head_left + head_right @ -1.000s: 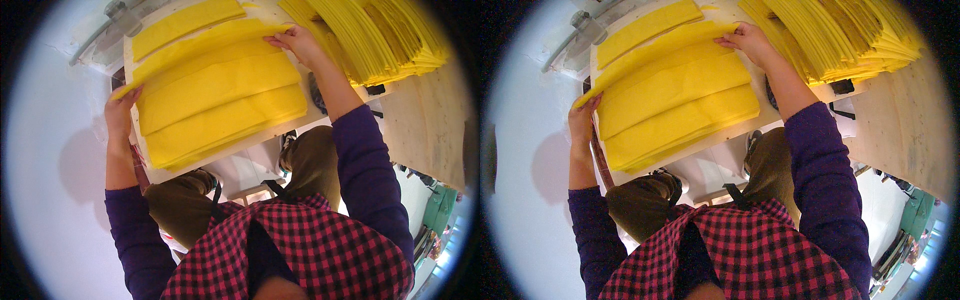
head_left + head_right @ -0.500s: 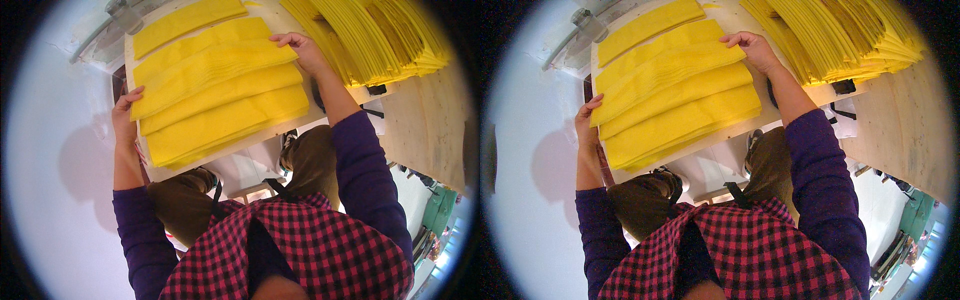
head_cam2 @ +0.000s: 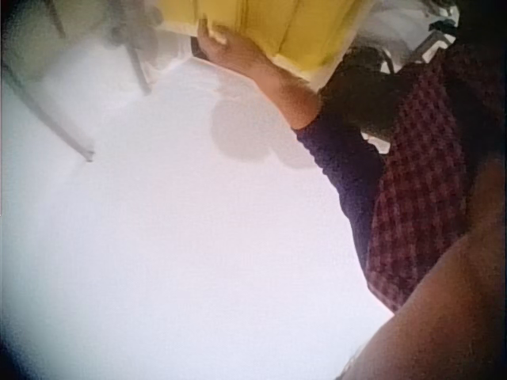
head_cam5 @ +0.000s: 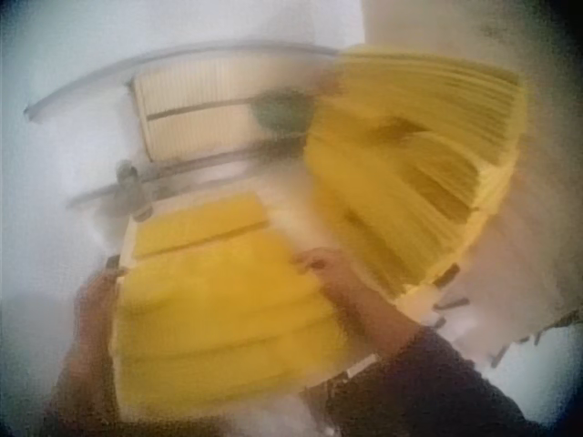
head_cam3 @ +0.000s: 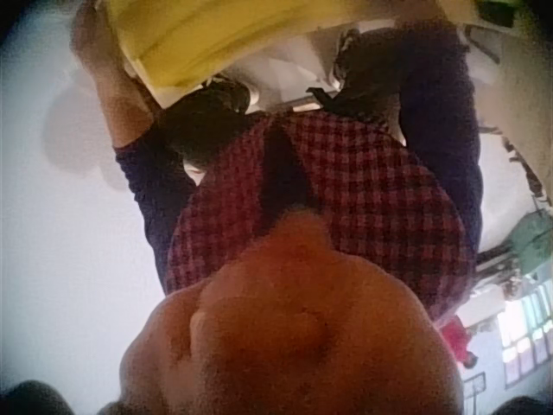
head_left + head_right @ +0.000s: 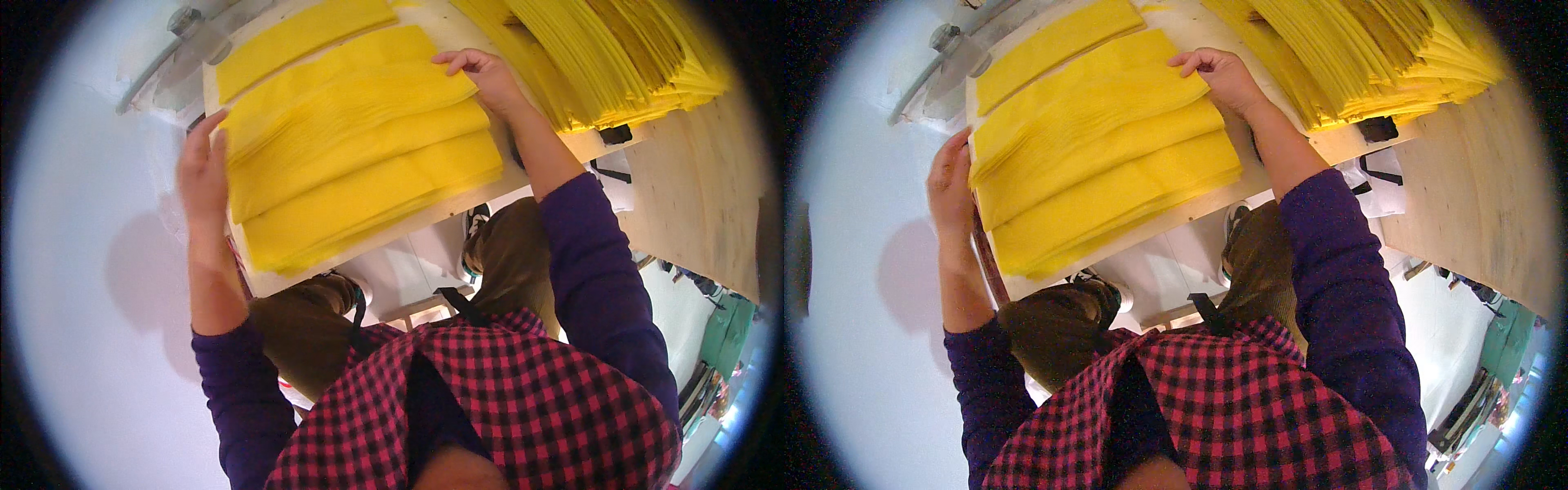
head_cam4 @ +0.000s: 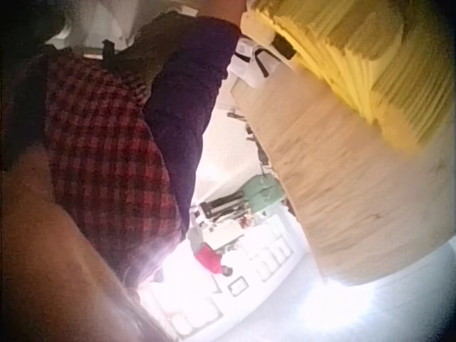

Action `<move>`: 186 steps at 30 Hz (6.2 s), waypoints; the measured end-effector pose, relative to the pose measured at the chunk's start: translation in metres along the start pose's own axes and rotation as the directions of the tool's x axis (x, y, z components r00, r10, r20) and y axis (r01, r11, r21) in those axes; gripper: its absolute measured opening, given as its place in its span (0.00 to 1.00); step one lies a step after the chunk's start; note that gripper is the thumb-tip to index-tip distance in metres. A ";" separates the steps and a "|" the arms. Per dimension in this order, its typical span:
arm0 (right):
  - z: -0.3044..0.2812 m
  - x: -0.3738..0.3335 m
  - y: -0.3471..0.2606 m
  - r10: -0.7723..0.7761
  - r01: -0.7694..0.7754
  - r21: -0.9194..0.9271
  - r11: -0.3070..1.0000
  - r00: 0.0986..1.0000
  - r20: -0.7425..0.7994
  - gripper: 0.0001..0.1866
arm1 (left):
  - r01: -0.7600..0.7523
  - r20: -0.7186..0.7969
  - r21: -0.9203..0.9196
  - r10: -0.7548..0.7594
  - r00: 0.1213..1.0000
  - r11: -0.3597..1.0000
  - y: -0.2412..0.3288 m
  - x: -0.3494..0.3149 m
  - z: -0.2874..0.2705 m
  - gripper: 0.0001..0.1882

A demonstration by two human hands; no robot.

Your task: The person repeatedly folds yellow fabric sheets on a wooden table, aligning edges and pressing folds flat. The folded pieces are stacked on the table throughout the clip.

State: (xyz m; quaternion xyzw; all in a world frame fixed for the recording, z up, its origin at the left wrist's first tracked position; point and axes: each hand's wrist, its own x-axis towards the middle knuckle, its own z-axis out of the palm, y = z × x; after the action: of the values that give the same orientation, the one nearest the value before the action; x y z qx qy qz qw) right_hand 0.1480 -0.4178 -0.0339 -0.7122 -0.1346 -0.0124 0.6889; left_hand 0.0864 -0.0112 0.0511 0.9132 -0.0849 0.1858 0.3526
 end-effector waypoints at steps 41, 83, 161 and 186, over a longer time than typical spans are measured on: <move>0.147 -0.019 -0.039 0.067 -0.032 -0.937 0.348 0.998 -0.010 0.44 | -0.266 0.237 0.316 0.196 0.951 0.911 0.036 -0.025 0.127 0.23; 0.163 -0.017 -0.043 0.107 -0.021 -0.966 0.257 0.994 0.007 0.41 | -0.024 0.142 0.488 -0.053 0.988 0.872 0.017 -0.027 0.087 0.32; 0.174 -0.007 -0.060 0.023 0.045 -0.902 0.428 0.998 0.061 0.46 | 0.254 0.098 0.637 -0.404 0.909 0.727 0.003 -0.029 0.083 0.38; 0.036 -0.001 -0.062 0.045 -0.074 -0.906 0.416 0.997 -0.061 0.23 | 0.261 0.132 0.536 -0.385 0.913 0.803 -0.026 -0.007 0.054 0.23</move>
State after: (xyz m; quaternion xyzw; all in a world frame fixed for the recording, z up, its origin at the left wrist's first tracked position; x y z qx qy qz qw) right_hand 0.1277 -0.3814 0.0246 -0.9752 -0.0719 -0.0681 0.1978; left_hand 0.1023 -0.0287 -0.0046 0.9896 0.0839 0.0293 0.1135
